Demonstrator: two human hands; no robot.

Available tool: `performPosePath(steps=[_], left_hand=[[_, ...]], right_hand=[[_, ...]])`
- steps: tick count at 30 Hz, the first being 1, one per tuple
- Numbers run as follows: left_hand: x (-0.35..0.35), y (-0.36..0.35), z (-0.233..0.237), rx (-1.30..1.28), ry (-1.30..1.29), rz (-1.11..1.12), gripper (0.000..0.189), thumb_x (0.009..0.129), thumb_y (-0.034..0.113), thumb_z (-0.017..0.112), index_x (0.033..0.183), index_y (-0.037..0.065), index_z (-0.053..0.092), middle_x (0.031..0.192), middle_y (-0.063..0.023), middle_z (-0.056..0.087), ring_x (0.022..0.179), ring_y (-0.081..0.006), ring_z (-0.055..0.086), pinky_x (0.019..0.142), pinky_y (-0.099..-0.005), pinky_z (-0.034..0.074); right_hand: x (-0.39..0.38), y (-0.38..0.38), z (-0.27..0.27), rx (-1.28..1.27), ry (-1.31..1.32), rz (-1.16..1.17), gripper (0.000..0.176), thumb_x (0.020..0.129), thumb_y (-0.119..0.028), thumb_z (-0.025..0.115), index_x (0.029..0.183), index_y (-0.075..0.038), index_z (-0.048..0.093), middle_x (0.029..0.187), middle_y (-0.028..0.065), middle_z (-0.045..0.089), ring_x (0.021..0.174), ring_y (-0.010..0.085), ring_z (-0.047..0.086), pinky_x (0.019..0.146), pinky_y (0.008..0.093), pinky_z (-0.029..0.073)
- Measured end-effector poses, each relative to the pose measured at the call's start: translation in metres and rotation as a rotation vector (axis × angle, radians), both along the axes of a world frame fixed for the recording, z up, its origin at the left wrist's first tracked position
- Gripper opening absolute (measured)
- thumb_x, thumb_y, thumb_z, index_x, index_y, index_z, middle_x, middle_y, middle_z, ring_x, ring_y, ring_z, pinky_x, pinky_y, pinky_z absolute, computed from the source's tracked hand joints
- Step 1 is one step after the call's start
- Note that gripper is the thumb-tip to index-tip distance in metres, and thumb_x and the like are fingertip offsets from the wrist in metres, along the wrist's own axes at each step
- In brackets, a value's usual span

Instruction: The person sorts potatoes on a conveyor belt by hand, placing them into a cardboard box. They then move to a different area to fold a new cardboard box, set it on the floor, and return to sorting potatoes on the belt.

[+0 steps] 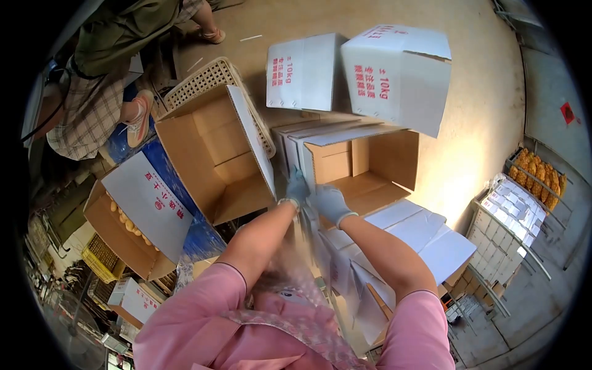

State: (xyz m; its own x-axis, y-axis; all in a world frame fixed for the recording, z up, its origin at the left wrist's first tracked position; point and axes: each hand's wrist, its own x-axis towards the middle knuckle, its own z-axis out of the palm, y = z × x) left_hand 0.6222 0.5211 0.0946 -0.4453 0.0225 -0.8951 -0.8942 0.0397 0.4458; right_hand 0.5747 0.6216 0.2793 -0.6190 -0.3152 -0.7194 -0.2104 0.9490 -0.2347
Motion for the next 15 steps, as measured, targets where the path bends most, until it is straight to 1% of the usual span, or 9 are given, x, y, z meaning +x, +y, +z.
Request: performPosePath(steps=[1,3,4,7,8,10,12,14,15], left_hand=[[-0.003,-0.003,0.004,-0.041,0.005,-0.036,0.063,0.11,0.045,0.034,0.161,0.009,0.031,0.154,-0.0248,0.048,0.141,-0.0431,0.046,0.117,-0.044,0.037],[-0.021,-0.011,0.022,-0.148,-0.039,-0.158,0.059,0.11,0.042,0.034,0.161,0.011,0.034,0.147,-0.0276,0.054,0.133,-0.0467,0.053,0.112,-0.0454,0.043],[-0.02,-0.011,0.017,-0.156,-0.024,-0.112,0.058,0.11,0.04,0.035,0.161,0.011,0.034,0.145,-0.0271,0.056,0.131,-0.0455,0.055,0.111,-0.045,0.044],[-0.019,-0.023,0.003,-0.137,-0.063,-0.055,0.058,0.109,0.04,0.036,0.16,0.011,0.036,0.145,-0.0256,0.056,0.13,-0.0443,0.056,0.109,-0.0457,0.045],[-0.02,-0.026,-0.001,-0.113,-0.087,-0.039,0.058,0.109,0.04,0.037,0.159,0.012,0.036,0.145,-0.0251,0.056,0.13,-0.0439,0.056,0.108,-0.0459,0.045],[-0.023,-0.033,-0.008,-0.001,-0.15,0.016,0.057,0.108,0.04,0.038,0.159,0.012,0.037,0.145,-0.0241,0.056,0.13,-0.0431,0.056,0.107,-0.0464,0.045],[-0.023,-0.036,-0.009,0.132,-0.197,0.081,0.057,0.108,0.039,0.039,0.158,0.012,0.038,0.146,-0.0231,0.057,0.129,-0.0423,0.057,0.106,-0.0468,0.046],[-0.017,-0.029,0.002,0.281,-0.226,0.145,0.057,0.107,0.039,0.04,0.157,0.012,0.039,0.146,-0.0222,0.057,0.129,-0.0415,0.057,0.105,-0.0473,0.046],[-0.009,-0.028,0.01,0.313,-0.209,0.156,0.057,0.107,0.039,0.04,0.157,0.013,0.039,0.146,-0.0217,0.057,0.129,-0.0412,0.058,0.104,-0.0475,0.046]], right_hand=[[0.0,-0.001,0.01,-0.038,0.058,0.02,0.03,0.097,-0.028,0.057,0.097,-0.001,0.069,0.096,0.0198,0.071,0.093,0.0359,0.071,0.071,0.0455,0.059],[-0.019,-0.007,0.04,-0.043,-0.026,-0.121,0.015,0.091,-0.015,0.059,0.098,-0.003,0.066,0.09,0.0204,0.067,0.084,0.038,0.069,0.07,0.0484,0.056],[-0.023,-0.01,0.049,-0.046,-0.071,-0.19,0.012,0.088,-0.008,0.06,0.098,-0.004,0.065,0.087,0.0207,0.065,0.08,0.0391,0.068,0.069,0.0498,0.054],[-0.005,0.012,0.068,-0.17,0.263,0.181,0.007,0.081,-0.008,0.064,0.088,-0.007,0.062,0.085,0.017,0.06,0.072,0.0357,0.065,0.063,0.0466,0.053],[-0.007,0.015,0.082,-0.169,0.248,0.188,0.008,0.079,-0.009,0.065,0.087,-0.008,0.062,0.089,0.0174,0.061,0.075,0.0347,0.066,0.065,0.0457,0.054],[-0.023,0.013,0.142,-0.168,0.213,0.205,0.01,0.076,-0.01,0.068,0.085,-0.009,0.062,0.097,0.0181,0.062,0.082,0.0326,0.067,0.068,0.0438,0.055],[-0.04,0.012,0.214,-0.116,0.127,0.203,0.015,0.075,-0.01,0.069,0.082,-0.01,0.057,0.095,0.0171,0.06,0.078,0.0327,0.065,0.064,0.0451,0.053],[-0.045,0.002,0.289,-0.063,0.127,0.216,0.021,0.074,-0.009,0.068,0.093,-0.009,0.06,0.094,0.0163,0.059,0.075,0.0315,0.063,0.06,0.043,0.05],[-0.036,-0.007,0.322,-0.076,0.143,0.101,0.029,0.076,-0.01,0.068,0.104,-0.006,0.061,0.096,0.0161,0.06,0.075,0.0298,0.062,0.059,0.0407,0.049]])
